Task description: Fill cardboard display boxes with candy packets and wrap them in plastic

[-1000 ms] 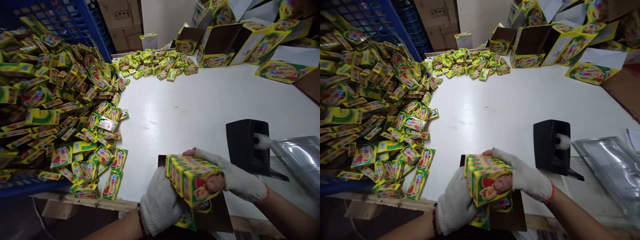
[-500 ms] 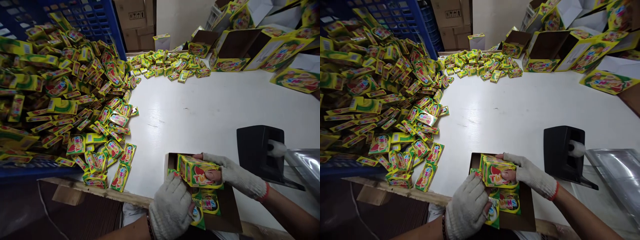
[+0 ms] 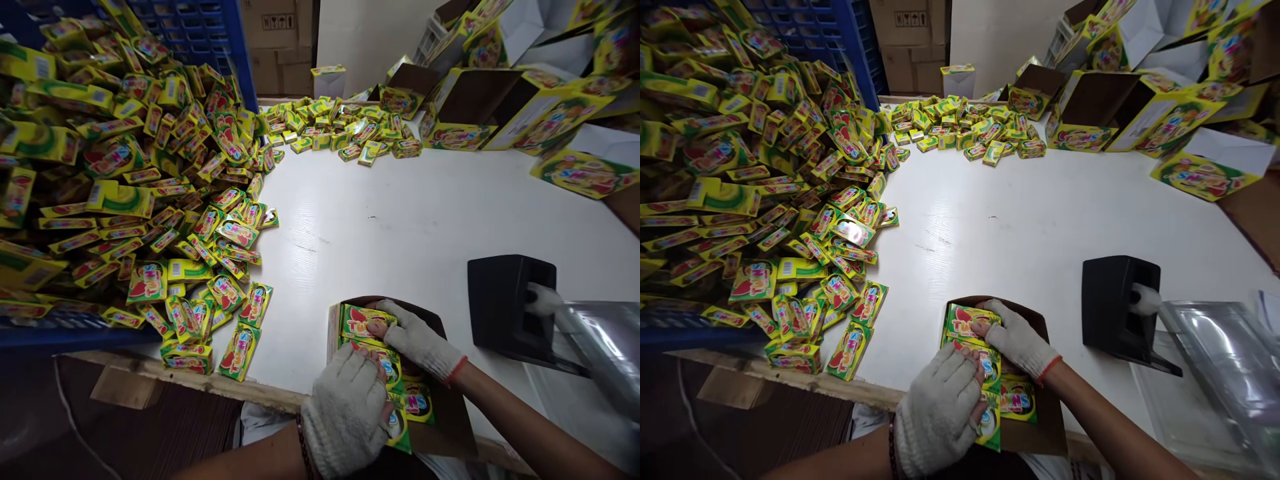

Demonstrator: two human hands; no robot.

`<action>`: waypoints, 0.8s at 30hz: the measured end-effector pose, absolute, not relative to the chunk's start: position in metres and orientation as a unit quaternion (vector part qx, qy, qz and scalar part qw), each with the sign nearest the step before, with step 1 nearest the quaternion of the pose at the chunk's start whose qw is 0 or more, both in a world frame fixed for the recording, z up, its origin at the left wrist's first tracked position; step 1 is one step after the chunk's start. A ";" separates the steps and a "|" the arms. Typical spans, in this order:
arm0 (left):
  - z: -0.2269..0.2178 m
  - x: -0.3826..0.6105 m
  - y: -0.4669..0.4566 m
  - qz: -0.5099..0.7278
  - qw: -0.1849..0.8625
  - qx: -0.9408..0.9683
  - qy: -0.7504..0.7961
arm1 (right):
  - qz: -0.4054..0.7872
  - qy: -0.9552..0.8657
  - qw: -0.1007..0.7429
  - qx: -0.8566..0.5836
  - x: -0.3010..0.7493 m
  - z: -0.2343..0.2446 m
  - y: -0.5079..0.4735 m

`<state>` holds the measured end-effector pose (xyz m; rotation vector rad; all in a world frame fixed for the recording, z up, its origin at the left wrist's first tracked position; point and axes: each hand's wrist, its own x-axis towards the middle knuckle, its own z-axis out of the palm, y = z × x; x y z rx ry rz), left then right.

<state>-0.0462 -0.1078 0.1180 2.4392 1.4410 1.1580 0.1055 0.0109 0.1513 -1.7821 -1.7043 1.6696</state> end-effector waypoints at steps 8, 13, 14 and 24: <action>0.116 -0.049 -0.109 0.374 0.047 0.806 0.457 | 0.424 -0.601 0.105 -0.669 0.115 0.152 -0.017; 0.117 -0.049 -0.108 0.391 0.047 0.795 0.462 | 0.463 -0.605 0.077 -0.643 0.096 0.147 -0.020; 0.118 -0.049 -0.108 0.390 0.047 0.794 0.464 | 0.469 -0.609 0.067 -0.636 0.095 0.148 -0.017; 0.146 -0.062 -0.091 0.315 0.098 0.822 0.463 | 0.342 -0.673 -0.126 -0.644 0.090 0.165 0.022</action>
